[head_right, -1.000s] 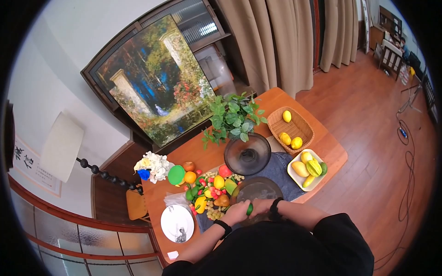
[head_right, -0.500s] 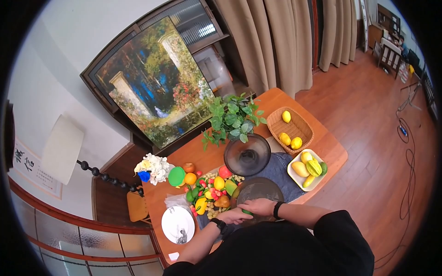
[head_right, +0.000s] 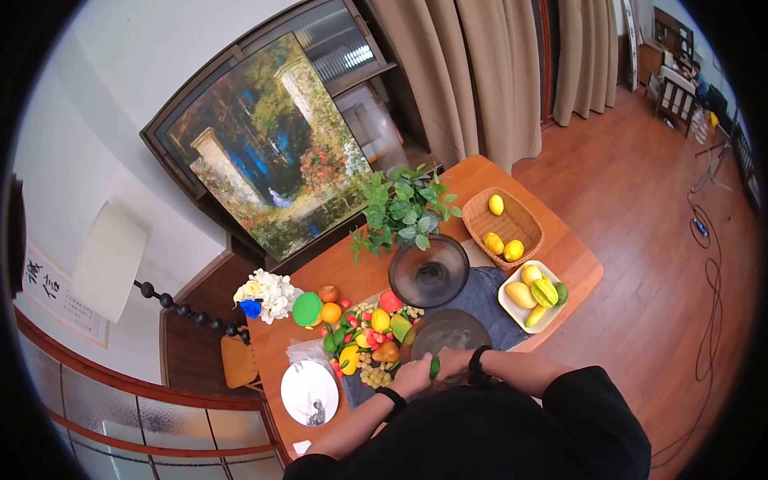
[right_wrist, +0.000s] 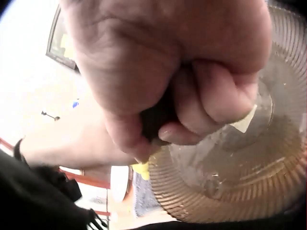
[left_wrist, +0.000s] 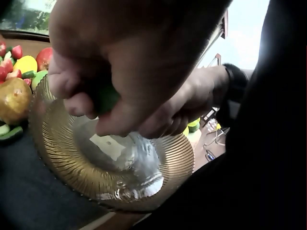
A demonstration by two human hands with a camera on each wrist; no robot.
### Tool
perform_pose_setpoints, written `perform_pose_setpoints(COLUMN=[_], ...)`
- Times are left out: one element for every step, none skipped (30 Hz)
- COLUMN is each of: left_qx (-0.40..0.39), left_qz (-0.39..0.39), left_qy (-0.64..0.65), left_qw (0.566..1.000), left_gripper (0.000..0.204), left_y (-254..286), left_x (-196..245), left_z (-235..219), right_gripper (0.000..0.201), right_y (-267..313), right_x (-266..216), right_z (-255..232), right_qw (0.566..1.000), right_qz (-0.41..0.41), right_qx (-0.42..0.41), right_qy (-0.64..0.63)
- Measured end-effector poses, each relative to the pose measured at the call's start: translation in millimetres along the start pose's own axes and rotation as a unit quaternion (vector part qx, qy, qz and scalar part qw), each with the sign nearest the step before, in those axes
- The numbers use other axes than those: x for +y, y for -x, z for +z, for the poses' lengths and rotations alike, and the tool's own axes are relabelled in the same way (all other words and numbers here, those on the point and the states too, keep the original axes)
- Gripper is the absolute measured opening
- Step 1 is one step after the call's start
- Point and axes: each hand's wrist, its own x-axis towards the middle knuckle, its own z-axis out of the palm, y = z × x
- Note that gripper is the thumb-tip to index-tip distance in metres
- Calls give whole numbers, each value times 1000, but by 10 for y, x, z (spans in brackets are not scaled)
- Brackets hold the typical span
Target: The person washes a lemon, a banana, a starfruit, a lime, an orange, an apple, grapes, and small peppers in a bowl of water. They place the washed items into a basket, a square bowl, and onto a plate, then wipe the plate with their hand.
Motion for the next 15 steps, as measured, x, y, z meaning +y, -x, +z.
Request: perform_pose_setpoints(left_qx=[-25,-51,-49,-120,-188,-189,-282,-368,-368,-403,-437,-436,-406,-375,-375], left_qz=[12,23,23,-33,-87,-86,-146,-203,-203,-213,-223,-223,-215,-207,-208], left_qy=[11,23,23,164,299,297,379,452,452,447,442,443,415,384,384], left_qw=[1000,998,998,979,931,932,869,787,787,770,751,751,786,818,818], left_gripper=[22,18,18,17,19,19,21,23,23,23,24,24,25,28,28], left_y=[-12,-18,-9,2,6,-16,-42,-56,-30,-1,26,55,74,78,27], left_x=[-53,-106,-135,-170,-208,-283,-361,-427,-402,-363,-315,-235,-145,-98,-137], left_z=[-2,-5,-35,-68,-102,-121,-145,-152,-212,-259,-293,-344,-400,-421,-314], right_gripper=[36,32,29,29,30,33,33,27,20,20,19,18,18,21,24], right_y=[-9,-25,-8,-2,5,46,99,145,163,159,156,154,157,156,155], right_x=[17,54,-14,-75,-129,-210,-250,-282,-296,-278,-246,-227,-248,-272,-290], right_z=[51,143,166,144,122,97,89,82,70,81,119,141,128,120,123], right_qw=[1000,991,963,963,945,925,925,910,892,892,886,880,879,892,903], right_qz=[0,-24,-49,-50,-63,-76,-75,-122,-168,-168,-183,-198,-199,-167,-134], right_qx=[1,54,106,106,109,111,112,115,118,118,127,136,135,126,117], right_qy=[0,122,241,243,301,356,355,378,402,402,406,410,411,401,390])
